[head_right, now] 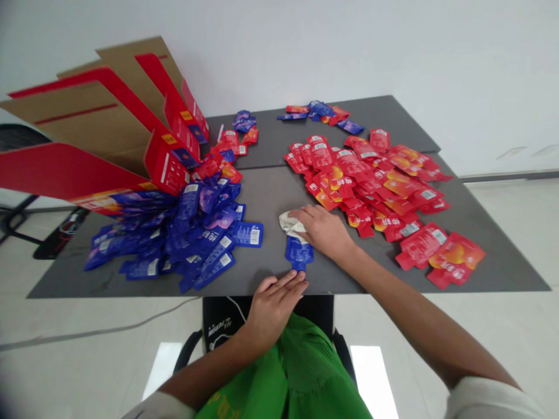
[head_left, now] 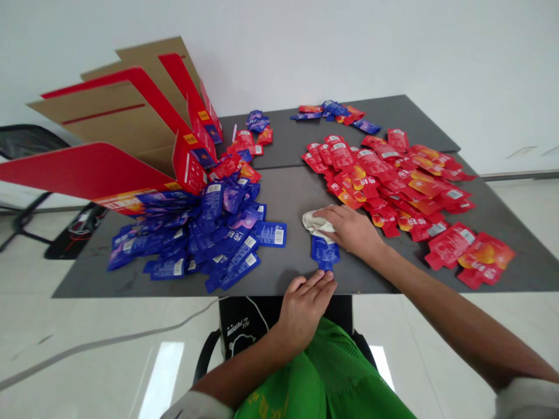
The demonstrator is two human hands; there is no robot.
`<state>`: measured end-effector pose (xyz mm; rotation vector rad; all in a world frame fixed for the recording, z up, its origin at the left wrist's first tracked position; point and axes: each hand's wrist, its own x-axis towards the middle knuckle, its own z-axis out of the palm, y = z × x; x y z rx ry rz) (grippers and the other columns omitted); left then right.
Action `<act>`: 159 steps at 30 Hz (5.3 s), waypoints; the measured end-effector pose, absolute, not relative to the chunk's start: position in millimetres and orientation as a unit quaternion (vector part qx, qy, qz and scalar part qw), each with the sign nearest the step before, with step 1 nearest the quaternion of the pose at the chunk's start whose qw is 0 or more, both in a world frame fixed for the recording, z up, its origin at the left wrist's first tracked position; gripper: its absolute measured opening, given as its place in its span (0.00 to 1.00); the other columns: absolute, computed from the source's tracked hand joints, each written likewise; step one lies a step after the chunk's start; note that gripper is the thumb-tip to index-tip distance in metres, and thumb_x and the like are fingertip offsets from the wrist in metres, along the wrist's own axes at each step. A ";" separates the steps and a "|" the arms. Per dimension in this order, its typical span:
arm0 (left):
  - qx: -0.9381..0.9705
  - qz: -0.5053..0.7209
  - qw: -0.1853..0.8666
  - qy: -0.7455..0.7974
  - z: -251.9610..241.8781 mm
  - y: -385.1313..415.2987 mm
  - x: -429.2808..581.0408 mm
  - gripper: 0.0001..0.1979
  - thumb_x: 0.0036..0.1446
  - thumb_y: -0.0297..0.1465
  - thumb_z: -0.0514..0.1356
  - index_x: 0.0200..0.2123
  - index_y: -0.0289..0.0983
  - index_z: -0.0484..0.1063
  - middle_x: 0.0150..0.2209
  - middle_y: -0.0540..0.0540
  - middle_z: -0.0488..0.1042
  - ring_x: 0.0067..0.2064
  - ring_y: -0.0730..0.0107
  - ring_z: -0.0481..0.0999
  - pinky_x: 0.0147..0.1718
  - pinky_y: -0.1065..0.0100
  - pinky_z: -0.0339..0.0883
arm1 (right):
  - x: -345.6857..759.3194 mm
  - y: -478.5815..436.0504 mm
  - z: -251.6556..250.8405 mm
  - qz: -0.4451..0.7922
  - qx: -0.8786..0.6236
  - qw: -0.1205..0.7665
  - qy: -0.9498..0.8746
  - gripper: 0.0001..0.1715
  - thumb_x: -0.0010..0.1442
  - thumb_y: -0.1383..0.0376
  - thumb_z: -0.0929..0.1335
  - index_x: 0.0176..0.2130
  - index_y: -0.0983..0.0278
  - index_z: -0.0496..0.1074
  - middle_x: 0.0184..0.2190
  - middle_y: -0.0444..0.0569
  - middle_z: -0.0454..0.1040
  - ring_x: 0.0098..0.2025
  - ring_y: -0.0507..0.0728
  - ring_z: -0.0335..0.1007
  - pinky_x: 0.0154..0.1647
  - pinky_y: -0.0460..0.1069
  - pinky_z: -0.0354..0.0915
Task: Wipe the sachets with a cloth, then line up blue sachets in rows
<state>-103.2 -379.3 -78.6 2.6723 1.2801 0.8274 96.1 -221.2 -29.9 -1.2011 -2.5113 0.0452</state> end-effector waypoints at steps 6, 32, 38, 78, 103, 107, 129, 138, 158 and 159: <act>0.859 0.273 0.073 0.428 -52.7 -364.7 -98.1 0.11 0.73 0.36 0.63 0.53 0.38 0.75 0.50 0.49 0.85 0.53 0.66 0.83 0.49 0.59 0.68 | 107.2 -231.9 -4.0 -0.010 -0.486 0.331 -0.809 0.22 0.73 0.56 0.69 0.62 0.60 0.74 0.56 0.55 0.80 0.55 0.66 0.77 0.56 0.58 0.73; 0.766 0.180 0.183 0.589 -7.2 -292.7 -79.4 0.28 0.71 0.24 0.54 0.71 0.31 0.57 0.45 0.37 0.83 0.43 0.55 0.85 0.41 0.62 0.79 | 152.4 -329.5 -54.2 0.209 -0.682 0.466 -0.523 0.33 0.62 0.39 0.73 0.53 0.60 0.82 0.46 0.54 0.85 0.45 0.67 0.82 0.46 0.59 0.75; 0.796 0.240 0.122 0.542 -32.4 -333.6 -100.5 0.26 0.75 0.31 0.56 0.72 0.35 0.60 0.69 0.28 0.66 0.68 0.46 0.70 0.64 0.45 0.71 | 152.6 -330.3 -56.1 0.218 -0.681 0.464 -0.523 0.33 0.63 0.40 0.73 0.54 0.60 0.81 0.46 0.54 0.85 0.45 0.66 0.83 0.44 0.57 0.75; 0.879 0.238 0.020 0.413 -76.0 -381.6 -122.3 0.16 0.77 0.28 0.54 0.62 0.36 0.73 0.64 0.45 0.78 0.67 0.63 0.75 0.59 0.60 0.69 | 98.9 -263.6 -39.6 0.046 -0.381 0.188 -0.904 0.23 0.70 0.61 0.72 0.62 0.61 0.73 0.59 0.55 0.78 0.56 0.64 0.76 0.54 0.57 0.75; 0.785 0.098 0.058 0.609 -12.6 -305.7 -56.7 0.30 0.66 0.45 0.67 0.57 0.23 0.72 0.49 0.32 0.76 0.51 0.46 0.77 0.50 0.51 0.75 | 139.6 -335.8 -60.1 0.167 -0.707 0.460 -0.511 0.35 0.62 0.37 0.72 0.55 0.58 0.81 0.49 0.55 0.83 0.52 0.71 0.80 0.56 0.64 0.71; 0.768 0.062 0.112 0.628 7.7 -297.1 -63.2 0.14 0.66 0.32 0.62 0.47 0.26 0.78 0.43 0.32 0.80 0.44 0.48 0.82 0.40 0.56 0.78 | 139.0 -334.0 -58.4 0.177 -0.721 0.457 -0.490 0.38 0.60 0.35 0.72 0.55 0.58 0.81 0.49 0.56 0.83 0.52 0.73 0.80 0.56 0.65 0.71; 0.602 0.275 0.389 0.641 1.9 -307.9 -166.3 0.25 0.76 0.46 0.47 0.27 0.42 0.65 0.19 0.52 0.75 0.28 0.65 0.80 0.37 0.66 0.67 | 141.6 -334.1 -58.3 0.195 -0.703 0.462 -0.505 0.39 0.59 0.34 0.71 0.54 0.59 0.82 0.49 0.56 0.84 0.52 0.74 0.80 0.53 0.64 0.72; 0.606 0.136 0.237 0.747 0.5 -288.4 -190.5 0.23 0.77 0.42 0.47 0.32 0.40 0.71 0.28 0.44 0.80 0.35 0.58 0.82 0.38 0.64 0.65 | 144.8 -332.5 -62.7 0.200 -0.713 0.446 -0.503 0.38 0.59 0.33 0.70 0.54 0.55 0.82 0.48 0.53 0.84 0.50 0.73 0.81 0.50 0.63 0.73; 0.647 0.247 0.062 0.718 -22.1 -311.3 -177.8 0.19 0.76 0.33 0.51 0.64 0.34 0.69 0.55 0.35 0.72 0.59 0.52 0.76 0.59 0.52 0.72 | 143.0 -335.8 -58.3 0.203 -0.694 0.460 -0.514 0.39 0.59 0.34 0.71 0.53 0.58 0.82 0.47 0.55 0.84 0.49 0.71 0.81 0.52 0.61 0.73; 0.655 0.252 0.067 0.709 -16.0 -312.1 -172.1 0.18 0.76 0.33 0.51 0.62 0.35 0.71 0.55 0.36 0.73 0.58 0.53 0.76 0.59 0.53 0.72 | 143.2 -335.8 -58.2 0.207 -0.695 0.458 -0.514 0.39 0.59 0.34 0.71 0.54 0.59 0.82 0.47 0.55 0.84 0.49 0.71 0.81 0.52 0.61 0.73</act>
